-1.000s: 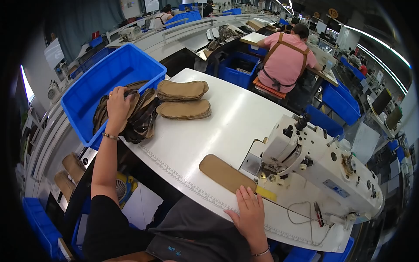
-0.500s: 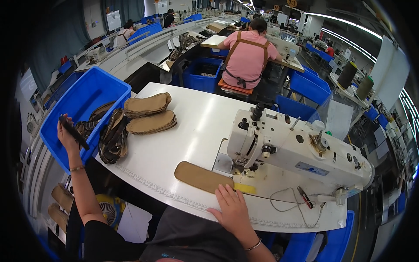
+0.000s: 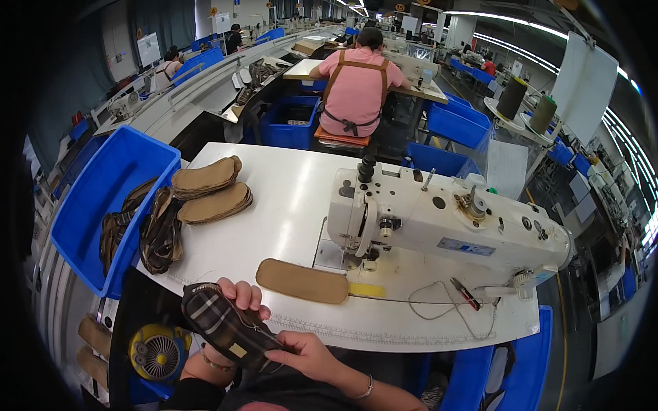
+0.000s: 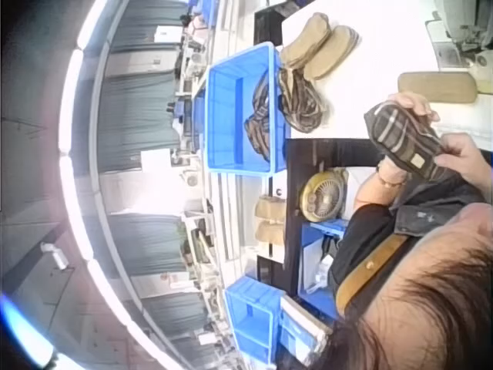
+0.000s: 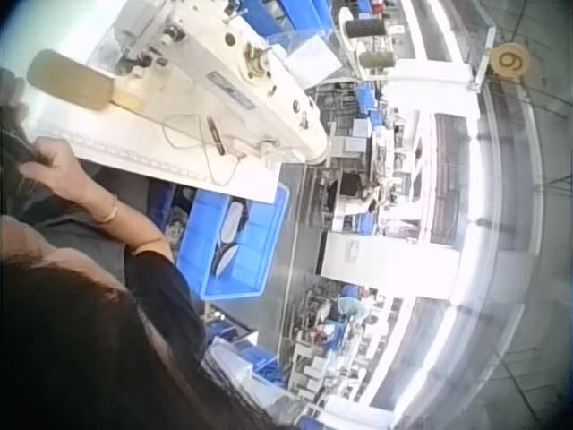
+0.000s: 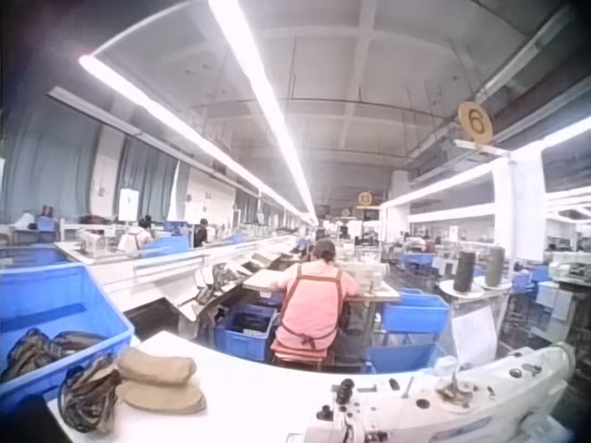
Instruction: Sewing and assembling components of a leather shoe using an industrial sewing machine.
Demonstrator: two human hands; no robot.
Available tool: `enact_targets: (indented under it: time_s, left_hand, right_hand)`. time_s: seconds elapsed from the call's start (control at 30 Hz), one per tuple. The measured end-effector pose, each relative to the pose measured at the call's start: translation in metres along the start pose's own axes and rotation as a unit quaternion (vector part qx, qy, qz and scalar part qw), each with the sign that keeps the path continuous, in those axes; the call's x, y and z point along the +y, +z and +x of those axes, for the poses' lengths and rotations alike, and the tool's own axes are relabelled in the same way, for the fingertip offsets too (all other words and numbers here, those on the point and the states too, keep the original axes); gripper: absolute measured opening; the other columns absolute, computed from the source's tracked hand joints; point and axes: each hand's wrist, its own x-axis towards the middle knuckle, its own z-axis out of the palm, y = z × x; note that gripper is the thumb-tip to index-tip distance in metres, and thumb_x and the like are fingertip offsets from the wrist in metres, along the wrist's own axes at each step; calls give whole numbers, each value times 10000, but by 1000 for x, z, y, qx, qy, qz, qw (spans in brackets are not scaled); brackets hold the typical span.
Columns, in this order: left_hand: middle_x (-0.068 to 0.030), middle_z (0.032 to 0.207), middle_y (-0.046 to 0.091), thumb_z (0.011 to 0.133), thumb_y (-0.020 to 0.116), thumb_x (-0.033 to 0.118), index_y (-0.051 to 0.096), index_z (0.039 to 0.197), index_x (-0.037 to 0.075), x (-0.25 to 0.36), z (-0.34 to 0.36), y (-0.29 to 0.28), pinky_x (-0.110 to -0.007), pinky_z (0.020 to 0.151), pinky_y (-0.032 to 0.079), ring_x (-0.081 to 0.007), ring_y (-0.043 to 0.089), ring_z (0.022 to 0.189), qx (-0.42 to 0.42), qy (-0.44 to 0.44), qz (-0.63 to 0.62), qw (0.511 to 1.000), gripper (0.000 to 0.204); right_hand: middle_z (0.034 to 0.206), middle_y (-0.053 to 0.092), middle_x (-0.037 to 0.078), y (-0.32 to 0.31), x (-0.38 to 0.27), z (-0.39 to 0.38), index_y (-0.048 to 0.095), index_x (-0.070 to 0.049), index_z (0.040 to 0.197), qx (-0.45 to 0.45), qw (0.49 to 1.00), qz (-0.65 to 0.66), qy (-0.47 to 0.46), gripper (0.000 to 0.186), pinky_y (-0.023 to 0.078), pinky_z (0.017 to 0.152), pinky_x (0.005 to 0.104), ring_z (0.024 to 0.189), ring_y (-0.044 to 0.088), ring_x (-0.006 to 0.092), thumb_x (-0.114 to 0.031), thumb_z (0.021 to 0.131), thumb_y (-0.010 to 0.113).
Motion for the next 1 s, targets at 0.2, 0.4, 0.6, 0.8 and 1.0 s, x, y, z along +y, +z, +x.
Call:
enact_targets:
  time_s: [0.2,0.4,0.6,0.8,1.0]
  left_hand:
    - [-304,1222,600,900,528,-9,681,1079,-136,33,-3,-12,-394,938,535,-360,640,1074,-149,-286,209,923,268]
    - [-116,1013,670,957,639,141,688,1025,-47,8,-19,4,-259,752,510,-126,616,887,-76,-442,257,856,206]
    - [-83,676,559,946,677,204,632,869,2,-13,-21,3,-304,571,439,-141,532,599,-132,-307,517,788,221]
    - [-112,624,483,870,745,279,526,689,26,-17,-9,2,-370,526,413,-309,517,566,-256,-129,648,706,380]
    - [-89,585,488,812,764,385,529,605,57,-12,-7,-17,-381,508,419,-302,537,543,-353,-146,637,669,453]
  right_hand:
    - [815,661,6,-52,-31,-60,676,13,934,187,962,181,-84,148,449,620,200,704,576,45,40,808,748]
    - [828,684,20,-47,-34,-64,675,15,944,173,982,52,-55,220,445,607,193,705,585,41,8,771,810]
    - [913,705,39,-21,-36,-46,669,23,996,287,924,233,-100,260,527,776,235,852,635,89,-20,788,819]
    - [957,721,62,-34,-27,-55,691,32,1027,267,953,128,-61,274,538,808,264,877,651,109,-27,791,816]
    - [955,720,53,-41,-27,-53,687,26,1016,229,969,87,-15,290,533,801,258,873,644,100,-5,765,827]
